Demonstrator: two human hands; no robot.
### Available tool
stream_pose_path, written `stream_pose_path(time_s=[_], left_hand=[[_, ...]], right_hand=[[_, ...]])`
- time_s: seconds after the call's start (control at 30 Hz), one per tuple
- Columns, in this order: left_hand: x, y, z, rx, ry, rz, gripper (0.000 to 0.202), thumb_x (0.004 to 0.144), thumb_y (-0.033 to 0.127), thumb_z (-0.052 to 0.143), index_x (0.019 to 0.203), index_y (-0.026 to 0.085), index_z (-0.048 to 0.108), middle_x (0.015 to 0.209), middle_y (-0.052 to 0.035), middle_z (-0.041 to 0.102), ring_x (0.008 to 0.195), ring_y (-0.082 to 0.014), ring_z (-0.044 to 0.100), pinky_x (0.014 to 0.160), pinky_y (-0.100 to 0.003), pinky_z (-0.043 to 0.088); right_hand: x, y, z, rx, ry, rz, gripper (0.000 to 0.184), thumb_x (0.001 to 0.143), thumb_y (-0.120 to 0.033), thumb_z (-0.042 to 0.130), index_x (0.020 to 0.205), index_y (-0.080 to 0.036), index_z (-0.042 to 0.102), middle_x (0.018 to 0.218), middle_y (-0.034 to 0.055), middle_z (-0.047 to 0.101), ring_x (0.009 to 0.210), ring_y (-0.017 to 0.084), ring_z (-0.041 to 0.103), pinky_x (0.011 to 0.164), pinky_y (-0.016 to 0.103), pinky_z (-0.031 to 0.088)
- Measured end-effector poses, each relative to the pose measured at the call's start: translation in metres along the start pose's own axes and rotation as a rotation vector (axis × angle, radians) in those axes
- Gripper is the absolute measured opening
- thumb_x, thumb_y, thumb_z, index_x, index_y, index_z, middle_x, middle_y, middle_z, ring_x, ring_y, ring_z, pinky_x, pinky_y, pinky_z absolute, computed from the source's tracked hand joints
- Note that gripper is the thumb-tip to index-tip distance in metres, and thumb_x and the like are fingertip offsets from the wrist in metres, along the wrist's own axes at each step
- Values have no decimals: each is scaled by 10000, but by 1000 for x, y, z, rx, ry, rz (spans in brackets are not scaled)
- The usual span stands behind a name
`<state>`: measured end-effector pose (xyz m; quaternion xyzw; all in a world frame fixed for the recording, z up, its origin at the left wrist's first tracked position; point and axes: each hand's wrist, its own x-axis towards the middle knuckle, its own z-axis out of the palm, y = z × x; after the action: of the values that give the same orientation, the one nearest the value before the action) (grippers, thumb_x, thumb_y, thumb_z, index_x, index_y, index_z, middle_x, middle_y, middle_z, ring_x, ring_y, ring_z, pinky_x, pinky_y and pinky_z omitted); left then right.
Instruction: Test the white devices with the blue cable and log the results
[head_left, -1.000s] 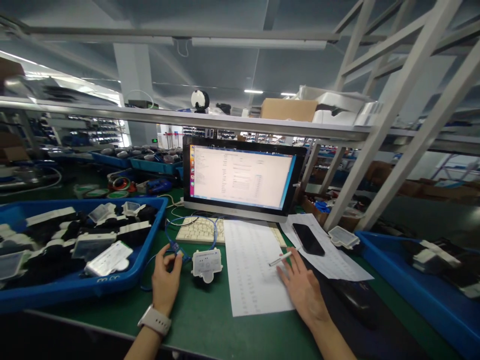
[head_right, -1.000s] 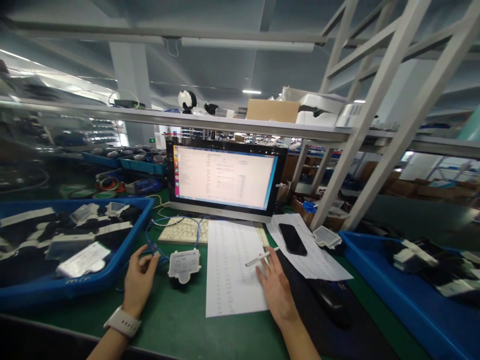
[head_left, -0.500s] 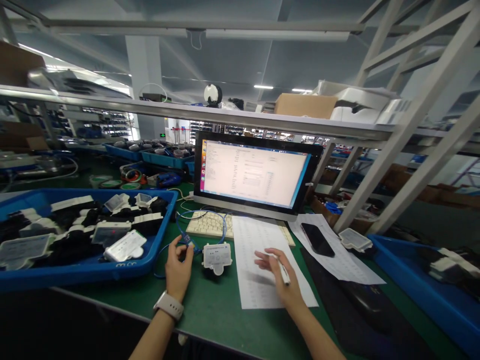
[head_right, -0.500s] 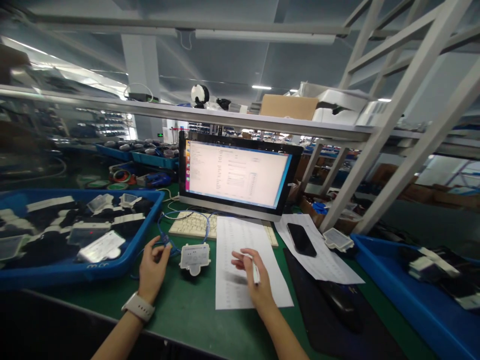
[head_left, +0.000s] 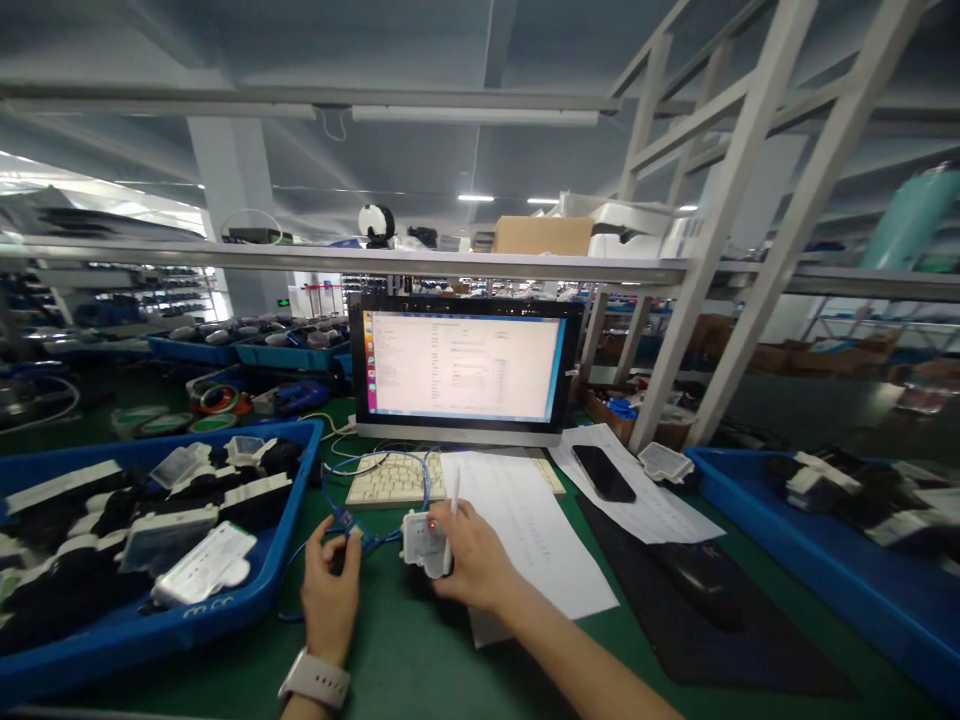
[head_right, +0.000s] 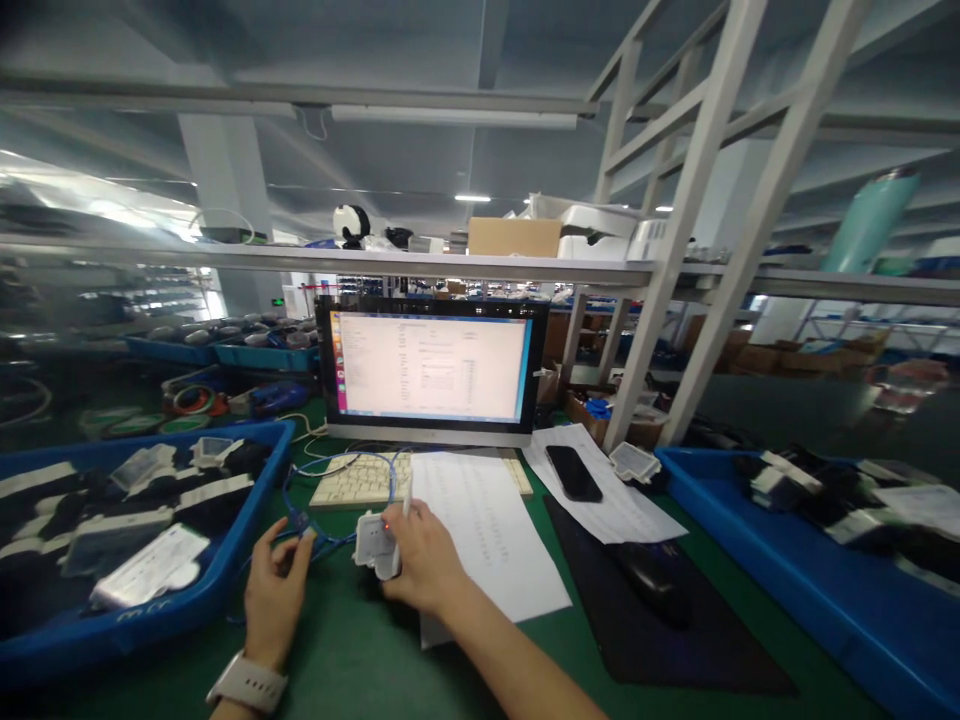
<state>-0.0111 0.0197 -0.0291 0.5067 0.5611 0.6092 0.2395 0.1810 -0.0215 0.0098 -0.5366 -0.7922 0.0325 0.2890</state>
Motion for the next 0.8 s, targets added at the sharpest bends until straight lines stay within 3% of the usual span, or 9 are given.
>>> stream_pose_path(time_s=[0.1, 0.2, 0.3, 0.43, 0.53, 0.63, 0.8], left_hand=[[0, 2, -1, 12, -12, -23, 751, 623, 631, 554, 1191, 149, 465, 843, -74, 632, 865, -265, 602, 846, -436, 445], [1, 6, -2, 63, 2, -32, 767, 594, 641, 557, 1179, 150, 484, 860, -79, 630, 873, -274, 599, 872, -459, 431], [2, 9, -2, 89, -12, -47, 769, 593, 637, 546, 1182, 145, 491, 849, -83, 635, 857, -277, 601, 870, -477, 430], [3, 9, -2, 100, -38, -63, 794, 575, 636, 555, 1204, 158, 481, 858, -85, 641, 867, -288, 600, 873, -486, 429], [4, 7, -2, 112, -41, -99, 826, 534, 652, 560, 1204, 175, 483, 868, -87, 642, 907, -313, 592, 889, -504, 416], [6, 6, -4, 136, -57, -148, 852, 496, 663, 568, 1197, 186, 488, 920, -100, 641, 920, -335, 590, 885, -518, 417], [8, -2, -4, 183, -70, -123, 825, 531, 662, 560, 1207, 195, 477, 910, -90, 653, 945, -337, 590, 904, -513, 411]], right_hand=[[-19, 25, -36, -29, 179, 82, 626, 569, -216, 677, 1132, -255, 404, 1096, 44, 528, 993, 238, 477, 834, 368, 421], [-49, 66, -82, -203, 322, 254, 622, 601, -239, 670, 1160, -261, 398, 1102, 47, 528, 989, 238, 502, 843, 373, 424], [-87, 114, -128, -432, 379, 532, 592, 625, -289, 665, 1162, -253, 417, 1067, 51, 538, 974, 246, 521, 799, 354, 443], [-129, 171, -171, -559, 417, 708, 519, 628, -234, 655, 1105, -181, 459, 1014, 123, 560, 995, 311, 498, 828, 400, 413], [-149, 199, -182, -600, 381, 759, 523, 608, -177, 652, 1098, -177, 469, 989, 119, 579, 1004, 306, 499, 846, 392, 400], [-157, 218, -180, -586, 324, 766, 540, 584, -149, 656, 1094, -174, 481, 997, 106, 590, 1005, 276, 514, 841, 349, 405], [-150, 227, -177, -545, 299, 780, 593, 568, -161, 676, 1122, -169, 465, 1087, 125, 567, 1067, 293, 488, 866, 380, 385]])
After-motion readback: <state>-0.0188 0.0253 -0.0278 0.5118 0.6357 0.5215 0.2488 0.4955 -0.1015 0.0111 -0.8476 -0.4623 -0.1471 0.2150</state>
